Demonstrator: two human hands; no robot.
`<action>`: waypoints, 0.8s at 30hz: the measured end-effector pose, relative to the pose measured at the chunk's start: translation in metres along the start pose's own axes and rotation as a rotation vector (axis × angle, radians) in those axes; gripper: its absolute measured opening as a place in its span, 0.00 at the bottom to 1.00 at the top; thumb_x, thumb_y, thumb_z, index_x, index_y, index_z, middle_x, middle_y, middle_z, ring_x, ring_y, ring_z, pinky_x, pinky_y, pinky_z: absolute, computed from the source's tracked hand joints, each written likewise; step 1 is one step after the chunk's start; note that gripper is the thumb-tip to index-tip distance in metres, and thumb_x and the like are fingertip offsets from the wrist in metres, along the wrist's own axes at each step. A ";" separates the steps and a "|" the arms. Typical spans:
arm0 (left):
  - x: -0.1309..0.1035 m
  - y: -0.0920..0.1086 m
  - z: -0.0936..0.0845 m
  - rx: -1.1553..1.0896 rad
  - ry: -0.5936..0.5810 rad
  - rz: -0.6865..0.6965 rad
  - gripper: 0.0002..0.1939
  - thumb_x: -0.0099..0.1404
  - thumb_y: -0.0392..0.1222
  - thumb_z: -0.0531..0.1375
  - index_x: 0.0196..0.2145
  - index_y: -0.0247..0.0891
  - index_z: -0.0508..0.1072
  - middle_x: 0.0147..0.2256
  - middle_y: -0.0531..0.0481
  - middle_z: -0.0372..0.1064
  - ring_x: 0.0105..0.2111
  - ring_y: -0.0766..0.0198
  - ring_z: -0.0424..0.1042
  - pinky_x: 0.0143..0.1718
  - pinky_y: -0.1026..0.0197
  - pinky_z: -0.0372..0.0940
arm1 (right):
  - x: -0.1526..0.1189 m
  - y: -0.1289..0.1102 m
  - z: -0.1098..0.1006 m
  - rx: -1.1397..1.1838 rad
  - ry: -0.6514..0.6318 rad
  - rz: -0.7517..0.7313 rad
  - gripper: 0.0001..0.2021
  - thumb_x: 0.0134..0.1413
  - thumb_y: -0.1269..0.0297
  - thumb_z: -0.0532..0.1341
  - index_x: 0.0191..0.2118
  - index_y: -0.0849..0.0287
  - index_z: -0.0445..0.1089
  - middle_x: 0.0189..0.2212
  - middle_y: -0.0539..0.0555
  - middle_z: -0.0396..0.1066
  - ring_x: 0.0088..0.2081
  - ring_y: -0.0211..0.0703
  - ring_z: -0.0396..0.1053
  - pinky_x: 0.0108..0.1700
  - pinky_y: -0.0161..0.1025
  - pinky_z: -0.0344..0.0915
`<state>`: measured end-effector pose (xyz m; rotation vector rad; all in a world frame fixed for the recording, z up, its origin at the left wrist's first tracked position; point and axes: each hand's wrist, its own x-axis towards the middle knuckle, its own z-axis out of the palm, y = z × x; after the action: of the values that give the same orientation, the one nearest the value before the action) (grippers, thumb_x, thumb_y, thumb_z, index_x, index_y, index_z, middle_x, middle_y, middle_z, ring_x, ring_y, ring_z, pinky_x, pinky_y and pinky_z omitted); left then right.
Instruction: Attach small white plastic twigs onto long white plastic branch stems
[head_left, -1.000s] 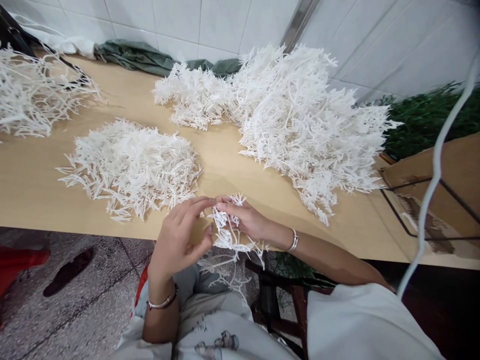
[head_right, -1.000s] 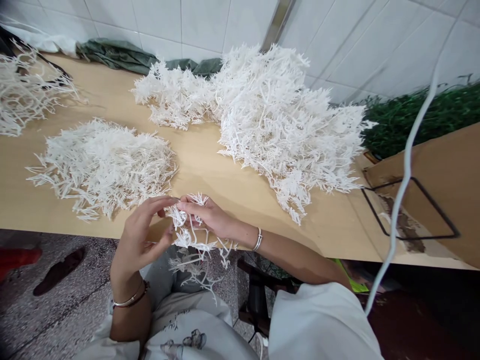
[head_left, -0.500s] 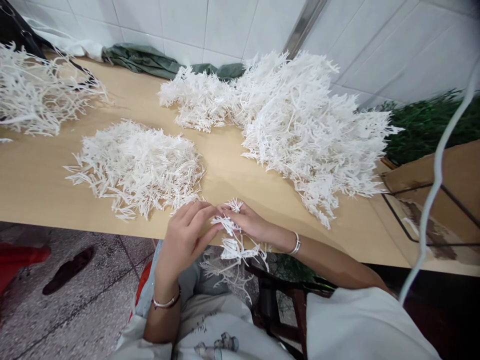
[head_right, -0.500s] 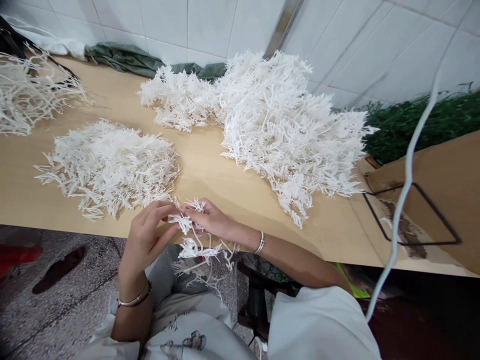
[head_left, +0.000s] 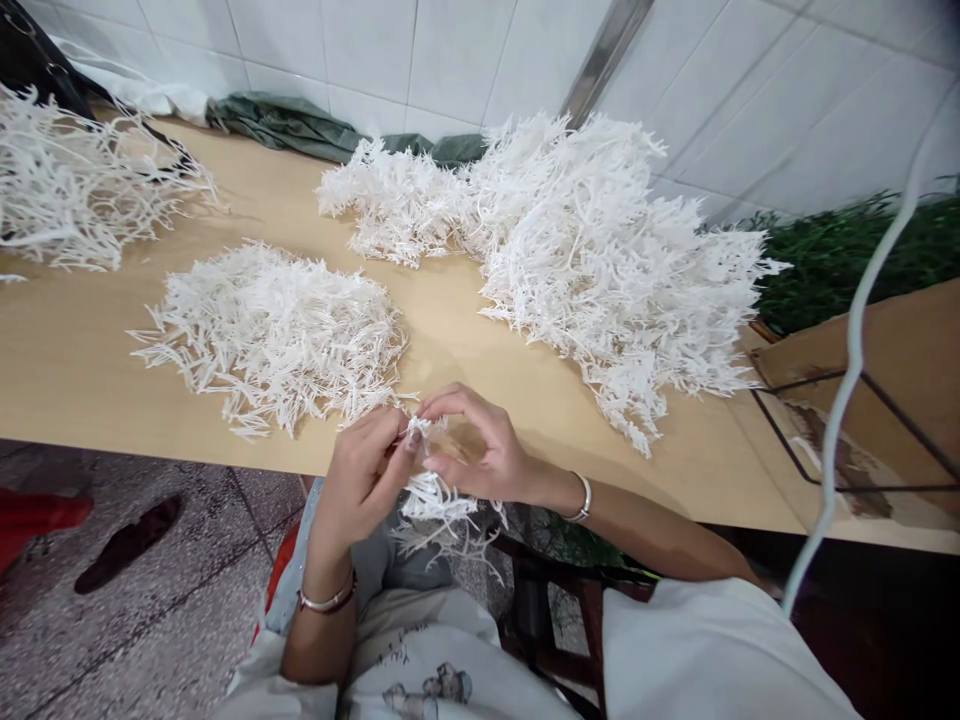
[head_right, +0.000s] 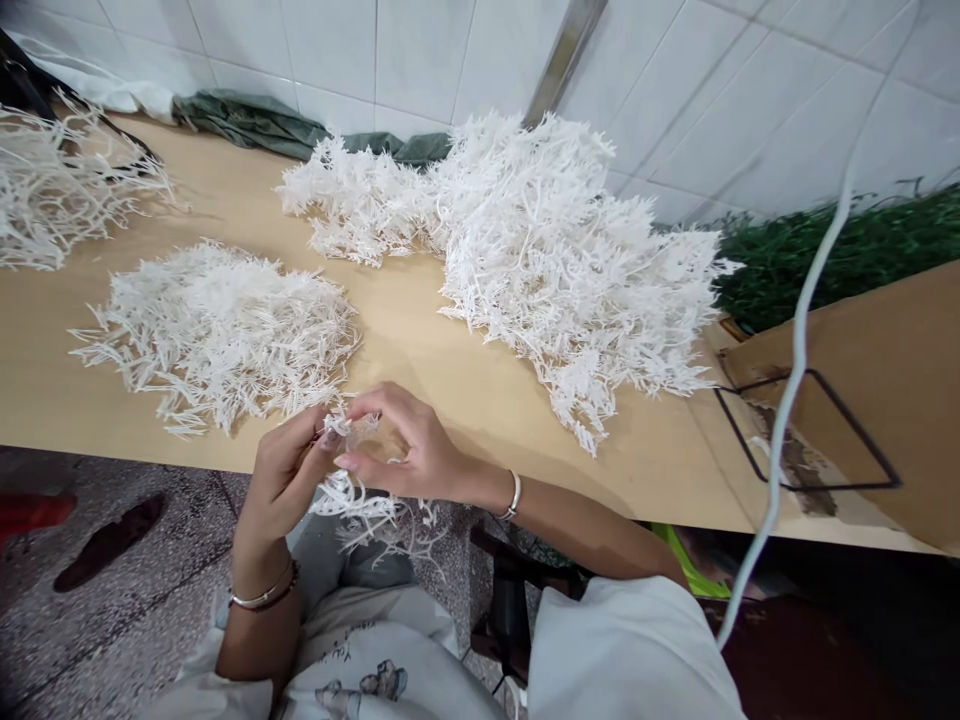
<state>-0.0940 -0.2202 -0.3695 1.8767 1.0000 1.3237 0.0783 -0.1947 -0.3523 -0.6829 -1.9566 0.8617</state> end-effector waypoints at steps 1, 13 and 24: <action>0.000 0.000 0.000 -0.018 0.000 -0.006 0.13 0.67 0.36 0.52 0.24 0.39 0.58 0.22 0.55 0.53 0.24 0.67 0.54 0.27 0.62 0.49 | -0.001 0.001 0.000 -0.037 -0.023 -0.008 0.13 0.52 0.63 0.64 0.43 0.57 0.64 0.38 0.56 0.68 0.42 0.45 0.67 0.46 0.44 0.65; 0.003 -0.003 0.003 0.088 -0.024 -0.077 0.09 0.67 0.40 0.54 0.45 0.40 0.62 0.36 0.50 0.64 0.34 0.64 0.64 0.36 0.62 0.57 | -0.001 0.004 0.000 -0.110 -0.052 -0.084 0.04 0.60 0.70 0.53 0.35 0.60 0.63 0.27 0.50 0.64 0.28 0.36 0.62 0.33 0.35 0.61; 0.008 -0.001 0.003 0.377 -0.115 0.103 0.12 0.71 0.38 0.49 0.27 0.38 0.58 0.28 0.51 0.59 0.31 0.63 0.58 0.33 0.59 0.54 | -0.004 0.004 0.002 -0.354 -0.094 -0.125 0.11 0.58 0.69 0.53 0.24 0.59 0.58 0.19 0.47 0.57 0.23 0.35 0.56 0.27 0.34 0.55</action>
<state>-0.0895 -0.2131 -0.3669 2.2836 1.1685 1.1256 0.0791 -0.1957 -0.3584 -0.7226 -2.2376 0.4816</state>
